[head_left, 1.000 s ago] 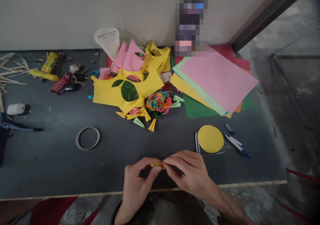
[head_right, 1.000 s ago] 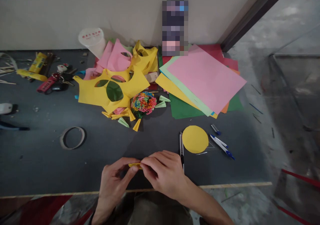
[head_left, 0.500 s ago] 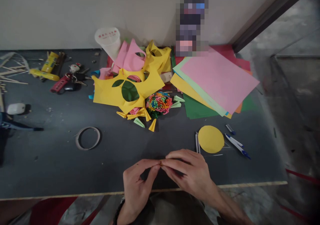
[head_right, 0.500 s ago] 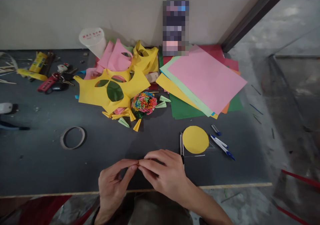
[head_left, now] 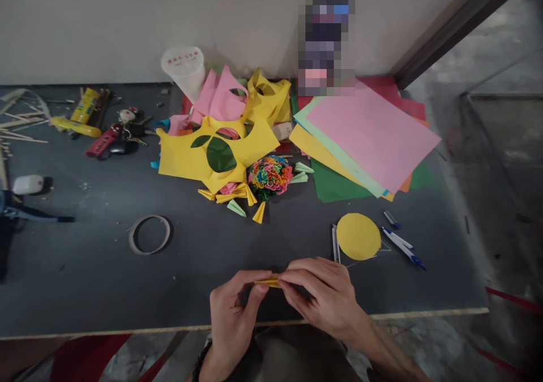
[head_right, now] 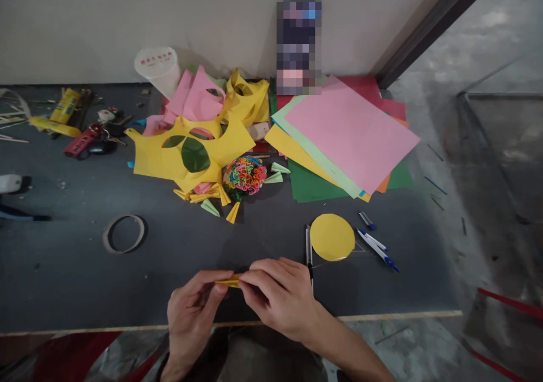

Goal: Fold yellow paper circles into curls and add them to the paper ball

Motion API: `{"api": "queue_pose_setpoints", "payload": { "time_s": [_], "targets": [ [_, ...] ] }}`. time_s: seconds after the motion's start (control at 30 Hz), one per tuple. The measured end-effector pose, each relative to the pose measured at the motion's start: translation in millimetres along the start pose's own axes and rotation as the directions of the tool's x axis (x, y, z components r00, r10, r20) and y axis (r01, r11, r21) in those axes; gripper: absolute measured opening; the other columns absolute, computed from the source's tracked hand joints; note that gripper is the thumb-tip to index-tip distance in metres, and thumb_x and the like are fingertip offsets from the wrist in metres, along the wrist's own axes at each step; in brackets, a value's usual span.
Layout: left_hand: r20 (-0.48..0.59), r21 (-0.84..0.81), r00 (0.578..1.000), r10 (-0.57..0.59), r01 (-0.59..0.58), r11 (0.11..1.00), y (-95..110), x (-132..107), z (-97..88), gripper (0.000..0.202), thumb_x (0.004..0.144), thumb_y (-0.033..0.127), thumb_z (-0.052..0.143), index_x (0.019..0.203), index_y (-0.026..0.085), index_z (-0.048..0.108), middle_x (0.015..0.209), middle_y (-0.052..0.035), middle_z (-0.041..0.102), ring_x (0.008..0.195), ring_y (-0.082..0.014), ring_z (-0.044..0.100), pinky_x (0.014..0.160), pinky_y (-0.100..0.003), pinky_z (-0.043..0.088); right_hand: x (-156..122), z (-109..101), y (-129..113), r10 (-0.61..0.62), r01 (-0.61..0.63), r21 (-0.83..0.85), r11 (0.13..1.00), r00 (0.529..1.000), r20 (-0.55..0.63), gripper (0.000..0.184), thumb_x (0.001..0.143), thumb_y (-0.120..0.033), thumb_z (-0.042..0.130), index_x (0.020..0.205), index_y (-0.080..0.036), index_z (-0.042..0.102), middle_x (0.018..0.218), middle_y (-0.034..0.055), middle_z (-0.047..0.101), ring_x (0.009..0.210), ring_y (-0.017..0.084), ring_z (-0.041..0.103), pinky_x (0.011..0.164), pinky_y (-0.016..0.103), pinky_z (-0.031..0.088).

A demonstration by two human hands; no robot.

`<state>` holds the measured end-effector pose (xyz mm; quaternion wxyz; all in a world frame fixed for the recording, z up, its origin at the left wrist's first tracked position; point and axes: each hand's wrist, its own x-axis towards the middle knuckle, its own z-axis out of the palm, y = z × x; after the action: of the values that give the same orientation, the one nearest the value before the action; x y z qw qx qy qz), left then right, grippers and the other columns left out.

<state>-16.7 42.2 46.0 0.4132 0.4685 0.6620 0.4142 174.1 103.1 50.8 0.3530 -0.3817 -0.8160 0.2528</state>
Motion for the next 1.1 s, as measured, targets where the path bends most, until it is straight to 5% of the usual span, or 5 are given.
{"api": "queue_pose_setpoints", "payload": {
  "time_s": [0.23,0.57,0.73,0.97,1.1],
  "targets": [
    [-0.060,0.003,0.998,0.031,-0.031,1.000,-4,-6,3.6,0.011,0.097,0.026,0.072,0.091,0.027,0.081,0.070,0.0051,0.083,0.053,-0.0102,0.075,0.054,-0.014,0.057,-1,-4,0,0.018,-0.019,0.034,0.999,0.999,0.028,0.008,0.099,-0.014,0.071,0.100,-0.022,0.072,0.088,-0.0008,0.079,0.068,0.012,0.073,0.066,0.026,0.051],
    [-0.094,0.043,0.958,0.270,-0.267,0.963,-18,-16,6.0,0.017,0.095,0.015,0.071,0.100,0.029,0.079,0.095,-0.0009,0.089,0.082,-0.0178,0.085,0.074,-0.023,0.067,-1,-4,2,-0.016,0.017,0.052,0.999,1.000,-0.019,0.008,0.098,-0.015,0.073,0.102,-0.022,0.074,0.088,-0.0001,0.080,0.067,0.011,0.071,0.065,0.026,0.053],
    [-0.126,-0.062,0.989,0.082,-0.091,0.994,-13,-13,5.1,0.007,0.088,0.024,0.083,0.091,0.029,0.087,0.090,-0.0025,0.090,0.074,-0.0209,0.086,0.064,-0.023,0.068,-7,-11,3,-0.188,0.188,-0.099,0.977,0.982,0.017,0.014,0.100,-0.011,0.071,0.113,-0.015,0.075,0.095,0.0045,0.082,0.074,0.012,0.076,0.069,0.026,0.057],
    [-0.057,-0.259,0.995,-0.081,0.064,0.964,-5,-3,1.8,0.005,0.087,0.031,0.085,0.087,0.031,0.090,0.094,-0.0039,0.091,0.088,-0.0255,0.088,0.083,-0.030,0.071,-12,-25,0,-0.347,0.400,-0.363,0.842,0.915,0.203,0.034,0.109,-0.012,0.047,0.119,-0.016,0.079,0.117,0.0042,0.083,0.104,0.013,0.075,0.093,0.027,0.059],
    [0.017,-0.246,0.983,-0.183,0.182,0.952,-10,-6,-0.2,0.007,0.087,0.034,0.085,0.089,0.029,0.090,0.088,-0.0039,0.091,0.075,-0.0236,0.087,0.070,-0.025,0.071,-10,-25,4,-0.450,0.509,-0.408,0.758,0.861,0.237,0.031,0.107,-0.014,0.052,0.118,-0.016,0.080,0.121,0.0056,0.082,0.104,0.015,0.075,0.091,0.027,0.060]
  ]
}}
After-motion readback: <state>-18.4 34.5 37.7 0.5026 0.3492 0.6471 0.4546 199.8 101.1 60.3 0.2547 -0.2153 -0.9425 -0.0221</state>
